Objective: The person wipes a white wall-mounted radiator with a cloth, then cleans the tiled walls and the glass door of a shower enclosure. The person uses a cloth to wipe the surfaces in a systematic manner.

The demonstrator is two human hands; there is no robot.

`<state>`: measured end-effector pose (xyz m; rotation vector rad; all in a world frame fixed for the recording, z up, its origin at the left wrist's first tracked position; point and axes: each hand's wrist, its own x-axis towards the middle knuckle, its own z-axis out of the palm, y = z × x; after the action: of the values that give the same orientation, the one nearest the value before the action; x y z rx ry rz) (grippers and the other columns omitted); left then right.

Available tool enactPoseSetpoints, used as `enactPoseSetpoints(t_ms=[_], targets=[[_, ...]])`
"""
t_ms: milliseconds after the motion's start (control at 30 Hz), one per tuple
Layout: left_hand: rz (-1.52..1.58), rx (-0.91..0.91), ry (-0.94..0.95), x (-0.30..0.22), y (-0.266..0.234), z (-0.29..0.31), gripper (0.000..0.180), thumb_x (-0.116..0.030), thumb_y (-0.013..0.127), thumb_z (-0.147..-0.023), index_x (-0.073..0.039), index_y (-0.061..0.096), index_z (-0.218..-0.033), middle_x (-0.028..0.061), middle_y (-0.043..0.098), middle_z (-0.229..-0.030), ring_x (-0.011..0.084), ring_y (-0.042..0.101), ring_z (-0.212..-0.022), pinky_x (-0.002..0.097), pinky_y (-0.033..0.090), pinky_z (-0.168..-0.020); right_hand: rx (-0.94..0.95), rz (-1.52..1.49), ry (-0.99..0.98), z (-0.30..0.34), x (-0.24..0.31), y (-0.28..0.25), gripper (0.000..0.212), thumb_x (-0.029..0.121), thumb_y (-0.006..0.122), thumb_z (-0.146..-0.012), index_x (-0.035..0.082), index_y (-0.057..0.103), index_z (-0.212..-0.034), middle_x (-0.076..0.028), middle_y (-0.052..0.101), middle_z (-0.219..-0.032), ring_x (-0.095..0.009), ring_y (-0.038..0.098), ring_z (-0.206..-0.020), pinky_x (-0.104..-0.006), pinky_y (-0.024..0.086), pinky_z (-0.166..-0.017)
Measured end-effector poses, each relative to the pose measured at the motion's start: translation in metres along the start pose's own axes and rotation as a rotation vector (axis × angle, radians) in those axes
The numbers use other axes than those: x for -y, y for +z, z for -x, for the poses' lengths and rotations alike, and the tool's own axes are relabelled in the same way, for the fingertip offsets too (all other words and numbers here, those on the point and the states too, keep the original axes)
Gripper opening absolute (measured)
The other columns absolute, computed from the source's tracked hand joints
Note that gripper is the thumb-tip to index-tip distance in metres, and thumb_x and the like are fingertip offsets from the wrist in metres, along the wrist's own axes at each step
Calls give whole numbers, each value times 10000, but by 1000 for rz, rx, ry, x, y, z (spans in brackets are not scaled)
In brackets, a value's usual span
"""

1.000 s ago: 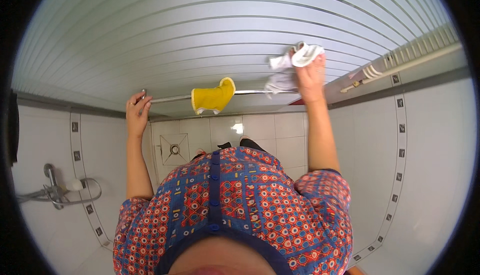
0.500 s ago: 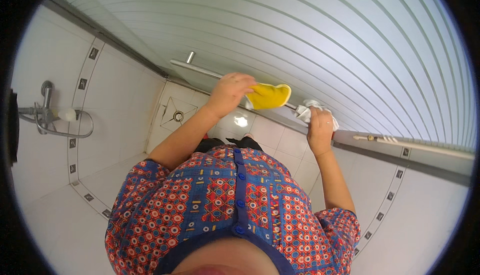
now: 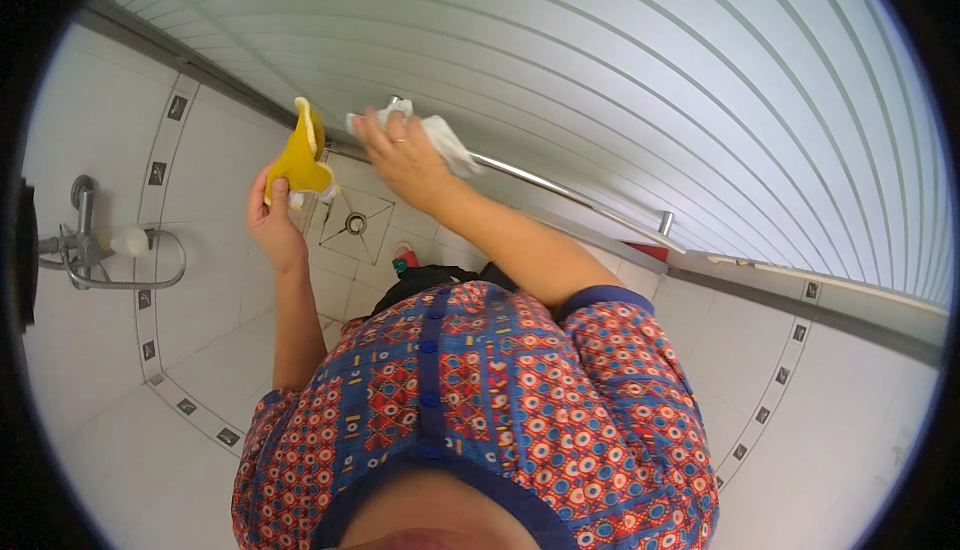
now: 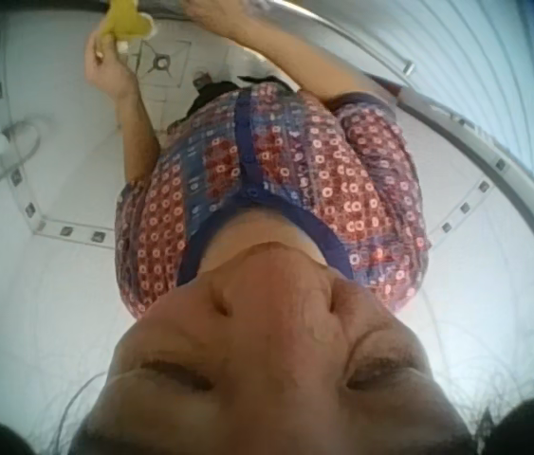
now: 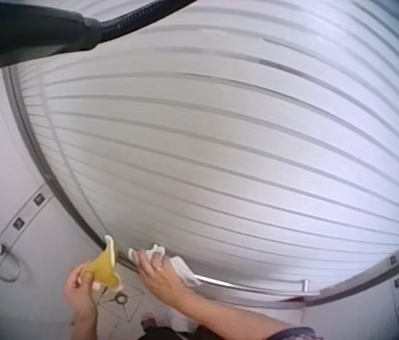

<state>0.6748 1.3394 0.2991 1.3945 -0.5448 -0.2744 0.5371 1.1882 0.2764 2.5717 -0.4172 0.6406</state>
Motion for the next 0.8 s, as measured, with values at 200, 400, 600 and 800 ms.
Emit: enactPoseSetpoints(t_ms=[200, 400, 600, 800], targets=[[45, 71, -41, -11, 22, -5, 218, 8, 575, -894, 29, 640, -1101, 102, 628, -1136, 176, 577, -1053, 293, 457, -922, 73, -87, -37, -4, -10, -9, 588, 167, 573, -805, 152, 463, -1382, -35, 451, -1338, -273, 502, -1026, -370, 457, -785], [-32, 424, 193, -22, 76, 5, 256, 56, 613, -828, -7, 672, -1069, 100, 629, -1136, 187, 587, -1048, 288, 471, -887, 232, -163, 54, 119, -82, -73, 537, 132, 586, -793, 180, 541, -1326, -9, 410, -1434, -266, 572, -992, -383, 489, -786], [-81, 717, 299, -24, 147, 58, 259, 27, 628, -820, -49, 678, -1062, 100, 589, -1213, 210, 600, -1017, 297, 488, -844, 285, -100, 239, 246, -155, -155, 503, 58, 567, -770, 171, 592, -1259, -37, 543, -1326, -293, 584, -1045, -426, 484, -849], [-563, 813, 589, -7, 174, 72, 340, -166, 687, -795, -97, 642, -1124, 86, 563, -1239, 274, 547, -1083, 404, 422, -910, 274, -73, 592, 318, -179, -188, 644, -157, 510, -670, 93, 579, -1260, -103, 584, -1252, -328, 571, -1027, -425, 467, -880]])
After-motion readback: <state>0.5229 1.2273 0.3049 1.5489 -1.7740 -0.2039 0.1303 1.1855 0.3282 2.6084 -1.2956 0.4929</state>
